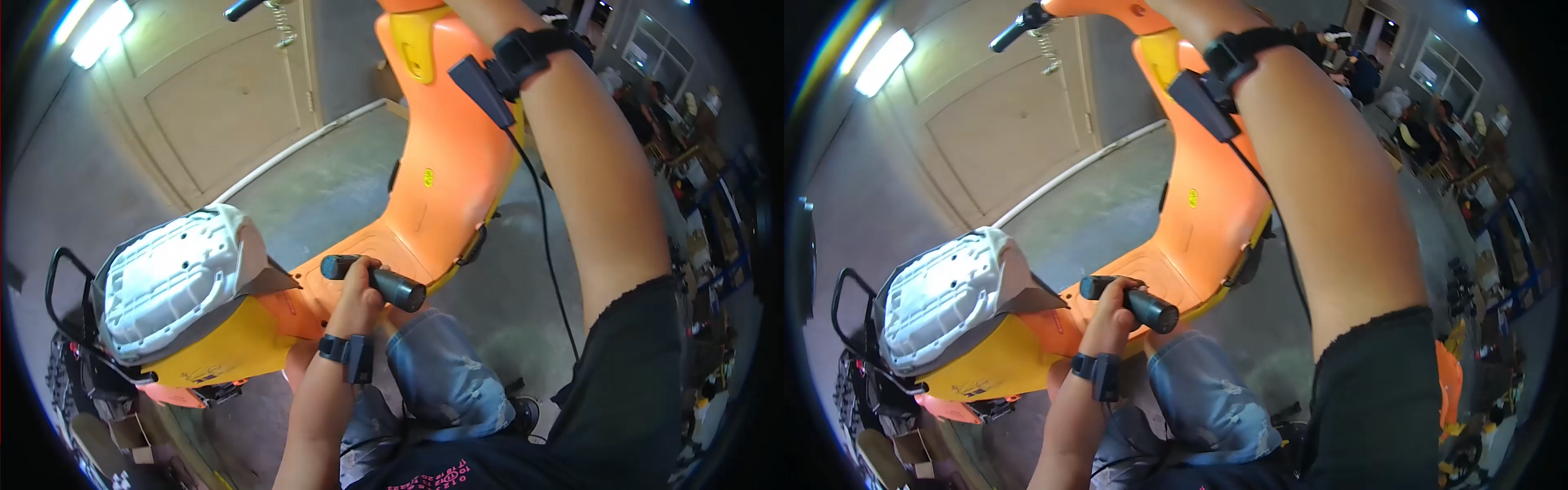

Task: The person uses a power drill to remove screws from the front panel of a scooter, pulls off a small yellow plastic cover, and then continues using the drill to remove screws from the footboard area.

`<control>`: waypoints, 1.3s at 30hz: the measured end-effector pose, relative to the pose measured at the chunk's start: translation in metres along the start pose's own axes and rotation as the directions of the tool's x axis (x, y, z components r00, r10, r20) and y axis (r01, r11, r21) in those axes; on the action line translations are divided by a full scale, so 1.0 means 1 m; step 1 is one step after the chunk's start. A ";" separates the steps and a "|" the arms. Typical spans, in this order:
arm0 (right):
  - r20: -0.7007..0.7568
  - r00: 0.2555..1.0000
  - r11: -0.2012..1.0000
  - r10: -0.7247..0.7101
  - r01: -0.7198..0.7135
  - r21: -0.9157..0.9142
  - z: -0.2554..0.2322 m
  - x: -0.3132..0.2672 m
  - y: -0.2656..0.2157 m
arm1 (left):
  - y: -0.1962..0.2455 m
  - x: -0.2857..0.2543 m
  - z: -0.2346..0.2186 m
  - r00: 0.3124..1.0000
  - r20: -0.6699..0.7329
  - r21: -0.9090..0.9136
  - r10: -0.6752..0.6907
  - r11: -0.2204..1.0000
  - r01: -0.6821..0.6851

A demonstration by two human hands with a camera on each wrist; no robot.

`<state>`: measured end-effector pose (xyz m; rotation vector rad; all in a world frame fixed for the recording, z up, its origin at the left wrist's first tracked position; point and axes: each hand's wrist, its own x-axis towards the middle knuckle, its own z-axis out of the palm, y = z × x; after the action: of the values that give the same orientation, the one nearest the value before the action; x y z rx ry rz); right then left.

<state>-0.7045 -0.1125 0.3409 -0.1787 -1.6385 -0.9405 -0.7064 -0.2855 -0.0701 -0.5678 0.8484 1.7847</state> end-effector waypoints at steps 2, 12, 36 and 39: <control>0.119 0.993 1.000 0.023 -0.022 -0.008 -0.009 0.003 -0.003 | 0.003 -0.003 0.003 1.000 0.018 -0.031 0.020 0.999 -0.020; 0.467 0.878 0.987 -0.104 0.033 0.157 -0.013 -0.049 -0.063 | 0.007 -0.021 0.010 0.996 -0.052 -0.189 0.073 0.978 -0.082; 0.483 0.263 -0.457 -0.835 -0.821 -0.342 -0.122 -0.286 -0.250 | 0.031 -0.066 -0.081 0.770 0.391 0.491 0.505 0.593 -0.638; 0.531 0.195 -0.448 -0.825 -0.798 -0.403 -0.140 -0.287 -0.258 | 0.039 -0.107 -0.103 0.773 0.527 0.654 0.353 0.412 -0.634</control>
<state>-0.6585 -0.2718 -0.0346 0.0283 1.6331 -2.2574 -0.7059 -0.4375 -0.0479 0.6673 1.5896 1.6582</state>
